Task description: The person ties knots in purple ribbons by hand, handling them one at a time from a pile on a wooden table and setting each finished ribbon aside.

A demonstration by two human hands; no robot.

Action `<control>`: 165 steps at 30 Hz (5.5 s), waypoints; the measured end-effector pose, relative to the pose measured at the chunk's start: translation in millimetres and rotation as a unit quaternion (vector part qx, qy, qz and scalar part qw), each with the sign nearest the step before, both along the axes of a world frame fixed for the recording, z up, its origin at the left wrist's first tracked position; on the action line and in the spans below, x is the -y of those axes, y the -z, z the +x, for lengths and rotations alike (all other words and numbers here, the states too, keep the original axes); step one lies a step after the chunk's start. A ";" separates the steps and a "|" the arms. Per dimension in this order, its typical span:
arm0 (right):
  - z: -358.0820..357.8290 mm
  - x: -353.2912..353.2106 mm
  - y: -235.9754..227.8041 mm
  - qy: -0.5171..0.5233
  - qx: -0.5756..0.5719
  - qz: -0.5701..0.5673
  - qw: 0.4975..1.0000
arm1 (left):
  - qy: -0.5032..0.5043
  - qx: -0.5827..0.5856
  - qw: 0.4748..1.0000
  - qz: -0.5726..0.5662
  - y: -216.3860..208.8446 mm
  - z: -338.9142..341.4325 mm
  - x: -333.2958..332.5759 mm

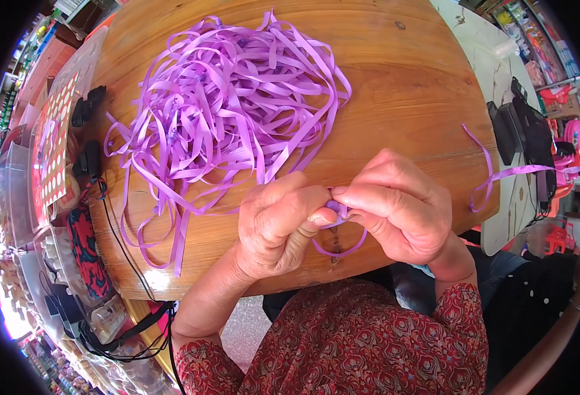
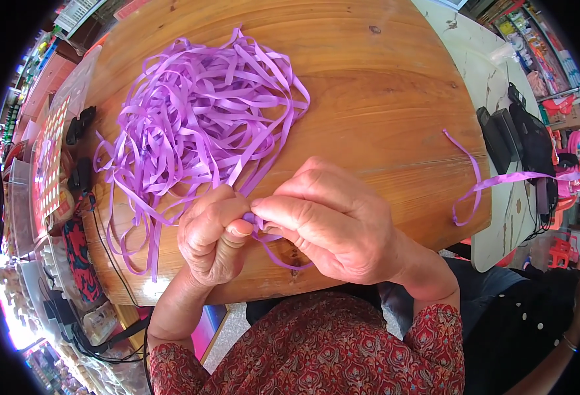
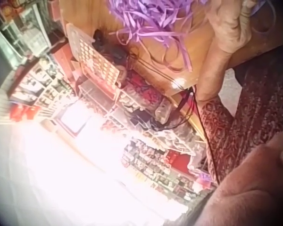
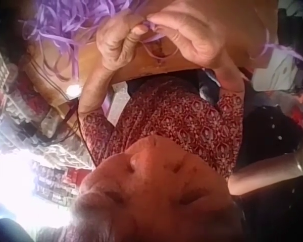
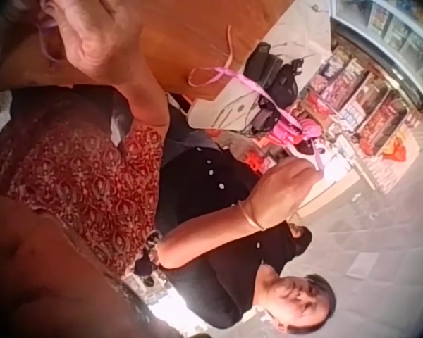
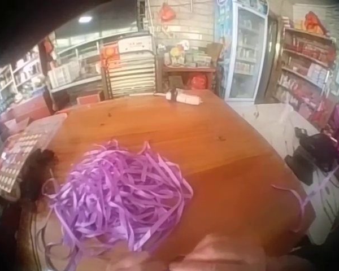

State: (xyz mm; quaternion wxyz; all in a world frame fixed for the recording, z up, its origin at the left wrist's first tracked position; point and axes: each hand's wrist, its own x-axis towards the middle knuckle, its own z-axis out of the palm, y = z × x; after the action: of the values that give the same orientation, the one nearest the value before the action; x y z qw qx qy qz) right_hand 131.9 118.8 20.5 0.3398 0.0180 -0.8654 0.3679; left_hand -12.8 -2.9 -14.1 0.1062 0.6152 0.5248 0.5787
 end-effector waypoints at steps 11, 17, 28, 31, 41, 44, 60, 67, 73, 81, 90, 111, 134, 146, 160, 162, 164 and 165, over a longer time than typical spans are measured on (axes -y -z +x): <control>-2.4 2.4 7.6 0.010 -0.046 0.043 0.998 | -0.011 0.000 1.000 0.012 -1.7 3.1 -0.9; -2.7 -1.1 8.5 0.028 -0.053 0.115 0.992 | 0.001 0.004 1.000 -0.009 -4.0 3.8 2.3; -2.0 -16.4 -6.7 -0.033 -0.014 0.152 0.988 | 0.058 -0.027 0.998 -0.007 -3.4 1.1 -0.4; -2.2 -17.2 -9.4 -0.042 0.013 0.140 0.989 | 0.056 -0.016 0.998 -0.035 -8.3 -0.2 -0.5; -1.3 -16.2 -4.8 -0.070 0.044 0.131 0.988 | 0.047 -0.015 0.999 -0.018 -4.9 1.3 1.2; -1.9 -14.2 -5.9 -0.096 0.057 0.076 0.991 | 0.056 -0.047 0.997 -0.022 -9.1 0.3 2.4; 20.1 -5.5 -2.9 -0.217 0.250 -0.297 0.895 | 0.075 -0.157 0.983 0.056 -11.0 6.0 2.6; 38.2 -4.2 -8.0 -0.218 0.364 -0.597 0.680 | 0.091 -0.193 0.974 0.080 0.7 15.7 2.4; 28.1 -9.0 4.7 -0.157 0.314 -0.514 0.783 | 0.052 -0.100 0.994 -0.002 5.4 12.4 -1.4; 13.3 -13.8 11.9 -0.103 0.219 -0.359 0.901 | 0.008 -0.025 0.999 -0.026 1.7 5.9 -3.0; 2.6 -17.3 14.1 -0.036 0.153 -0.207 0.966 | -0.013 0.084 0.996 -0.025 6.5 0.8 -5.2; -45.0 44.3 12.8 -0.263 0.252 -0.424 0.829 | -0.086 0.590 0.799 0.074 -82.9 -13.3 33.7; -219.6 86.9 42.5 -0.136 0.058 0.337 0.930 | -0.237 0.355 0.801 0.419 -85.8 -118.7 156.5; -164.4 -10.1 41.8 0.053 0.127 0.326 0.935 | -0.431 0.240 0.820 0.291 -47.2 -169.5 113.2; -155.8 -15.8 -31.3 0.084 -0.047 0.103 0.990 | -0.532 -0.050 0.841 -0.085 -4.3 -186.7 99.0; -150.8 -18.5 -41.9 0.095 -0.011 0.176 0.980 | -0.469 -0.284 0.823 -0.149 8.6 -188.8 94.4; -143.7 -25.9 -53.0 0.105 -0.010 0.181 0.978 | -0.471 -0.268 0.811 -0.220 7.8 -177.9 86.1; -138.5 -27.9 -61.4 0.073 -0.018 -0.009 0.997 | -0.500 -0.335 0.779 -0.175 5.1 -174.6 83.4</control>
State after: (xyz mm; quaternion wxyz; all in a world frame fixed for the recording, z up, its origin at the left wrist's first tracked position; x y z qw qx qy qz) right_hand -6.6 146.6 81.9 0.3812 -0.0420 -0.8548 0.3496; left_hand -187.4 -86.2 -19.2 -0.2745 0.3919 0.8535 0.2063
